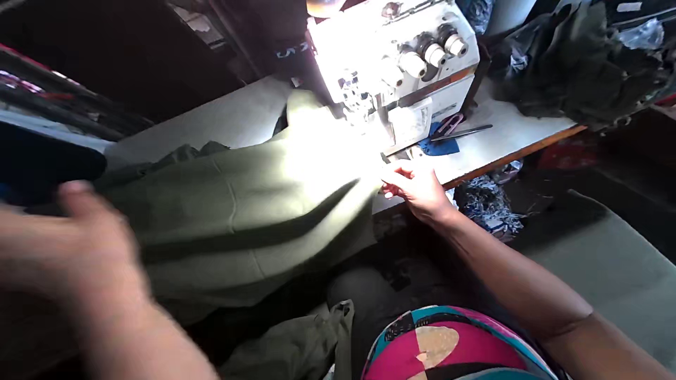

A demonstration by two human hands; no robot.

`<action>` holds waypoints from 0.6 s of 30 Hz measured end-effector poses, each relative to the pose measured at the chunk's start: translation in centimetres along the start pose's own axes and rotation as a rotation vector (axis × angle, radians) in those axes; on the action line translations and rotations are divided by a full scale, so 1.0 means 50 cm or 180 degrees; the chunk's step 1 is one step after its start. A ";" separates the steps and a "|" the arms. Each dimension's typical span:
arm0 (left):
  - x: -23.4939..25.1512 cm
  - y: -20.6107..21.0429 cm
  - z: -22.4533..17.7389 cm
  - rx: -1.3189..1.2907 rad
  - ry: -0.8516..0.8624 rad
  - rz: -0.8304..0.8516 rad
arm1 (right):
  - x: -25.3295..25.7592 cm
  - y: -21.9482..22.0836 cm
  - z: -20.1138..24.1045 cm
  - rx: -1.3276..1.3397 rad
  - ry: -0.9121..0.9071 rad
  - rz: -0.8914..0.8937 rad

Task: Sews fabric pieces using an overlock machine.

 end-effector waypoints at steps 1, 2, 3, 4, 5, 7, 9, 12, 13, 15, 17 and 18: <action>-0.049 0.044 -0.094 -0.0011 0.0744 0.0101 | 0.000 0.004 -0.006 0.0358 0.0152 -0.0011; -0.104 0.105 -0.174 -0.0064 0.1504 0.0264 | -0.001 0.006 -0.009 0.0651 0.0290 -0.0012; -0.162 0.166 -0.247 -0.0195 0.2147 0.0445 | 0.000 0.007 -0.009 0.0837 0.0396 -0.0013; -0.209 0.225 -0.303 -0.0312 0.2615 0.0568 | 0.001 0.007 -0.006 0.0936 0.0469 -0.0034; -0.240 0.274 -0.339 -0.0268 0.2834 0.0752 | 0.003 0.006 -0.002 0.0988 0.0502 -0.0060; -0.268 0.341 -0.365 -0.0328 0.2852 0.1331 | 0.002 0.005 0.004 0.1043 0.0559 -0.0120; -0.271 0.358 -0.360 -0.0347 0.2803 0.1228 | 0.002 0.004 0.004 0.1143 0.0729 -0.0102; -0.268 0.354 -0.355 -0.0141 0.2785 0.1109 | -0.004 0.008 -0.002 0.1448 0.0913 0.0044; -0.268 0.352 -0.356 -0.0096 0.2791 0.1110 | -0.006 0.009 -0.004 0.1552 0.0927 0.0062; -0.269 0.350 -0.356 -0.0064 0.2816 0.1058 | -0.006 0.010 -0.005 0.1675 0.0939 0.0031; -0.272 0.352 -0.355 -0.0018 0.2835 0.0976 | -0.005 0.012 -0.005 0.1600 0.0884 0.0011; -0.272 0.354 -0.354 0.0015 0.2825 0.0975 | -0.003 0.011 -0.006 0.1472 0.0841 0.0013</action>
Point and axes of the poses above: each hand's wrist, its own x-axis towards the middle knuckle, its own y-axis out of the palm, z = x × y, the point moved 7 cm from there along x, towards the middle knuckle, and after that the axes turned 12 degrees about z, right-handed, at the moved point
